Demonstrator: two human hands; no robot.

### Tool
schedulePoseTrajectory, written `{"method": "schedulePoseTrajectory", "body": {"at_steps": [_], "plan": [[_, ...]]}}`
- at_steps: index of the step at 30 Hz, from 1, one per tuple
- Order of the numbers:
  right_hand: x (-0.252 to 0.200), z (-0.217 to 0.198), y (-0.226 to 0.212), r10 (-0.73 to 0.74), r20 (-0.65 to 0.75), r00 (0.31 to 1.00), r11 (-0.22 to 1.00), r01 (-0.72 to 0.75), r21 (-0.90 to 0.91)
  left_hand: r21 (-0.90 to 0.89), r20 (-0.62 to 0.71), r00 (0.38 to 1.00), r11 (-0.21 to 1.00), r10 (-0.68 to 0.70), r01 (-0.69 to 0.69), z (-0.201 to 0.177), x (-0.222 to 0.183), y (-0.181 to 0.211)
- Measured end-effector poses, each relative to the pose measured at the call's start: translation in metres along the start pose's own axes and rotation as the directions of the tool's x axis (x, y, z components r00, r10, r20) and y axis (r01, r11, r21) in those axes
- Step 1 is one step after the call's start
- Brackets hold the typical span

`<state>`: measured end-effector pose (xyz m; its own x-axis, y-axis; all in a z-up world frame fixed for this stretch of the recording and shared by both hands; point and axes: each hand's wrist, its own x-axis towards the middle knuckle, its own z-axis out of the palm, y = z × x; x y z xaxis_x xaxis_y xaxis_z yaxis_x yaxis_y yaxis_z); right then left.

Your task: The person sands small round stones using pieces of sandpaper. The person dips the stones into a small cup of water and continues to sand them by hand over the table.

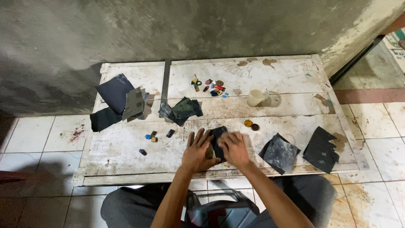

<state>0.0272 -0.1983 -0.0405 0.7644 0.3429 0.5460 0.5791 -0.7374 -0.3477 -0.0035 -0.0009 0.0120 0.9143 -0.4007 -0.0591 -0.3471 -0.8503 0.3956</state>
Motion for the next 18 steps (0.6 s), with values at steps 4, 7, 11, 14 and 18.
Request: {"method": "schedulePoseTrajectory", "body": {"at_steps": [4,7,11,14,18], "plan": [[0.021,0.017,0.013,0.068,-0.054,0.996,0.998,-0.068,0.015,0.004,-0.078,0.996,0.999,0.044,-0.043,0.008,-0.003,-0.008],[0.009,0.010,0.009,0.078,-0.025,0.997,0.997,-0.078,-0.013,-0.023,-0.110,0.992,0.998,0.055,-0.058,0.008,-0.003,-0.007],[-0.026,-0.012,-0.014,-0.013,0.037,0.999,0.997,0.010,0.072,-0.006,-0.089,0.995,0.999,0.044,-0.045,0.008,-0.002,-0.008],[-0.029,-0.020,-0.016,-0.037,0.049,0.998,0.996,0.033,0.080,0.008,-0.093,0.995,0.999,0.046,-0.045,0.014,0.007,-0.013],[-0.005,0.006,0.001,-0.072,-0.024,0.997,0.997,0.073,0.027,0.038,-0.098,0.993,0.997,0.071,-0.068,0.014,-0.001,-0.012]]}}
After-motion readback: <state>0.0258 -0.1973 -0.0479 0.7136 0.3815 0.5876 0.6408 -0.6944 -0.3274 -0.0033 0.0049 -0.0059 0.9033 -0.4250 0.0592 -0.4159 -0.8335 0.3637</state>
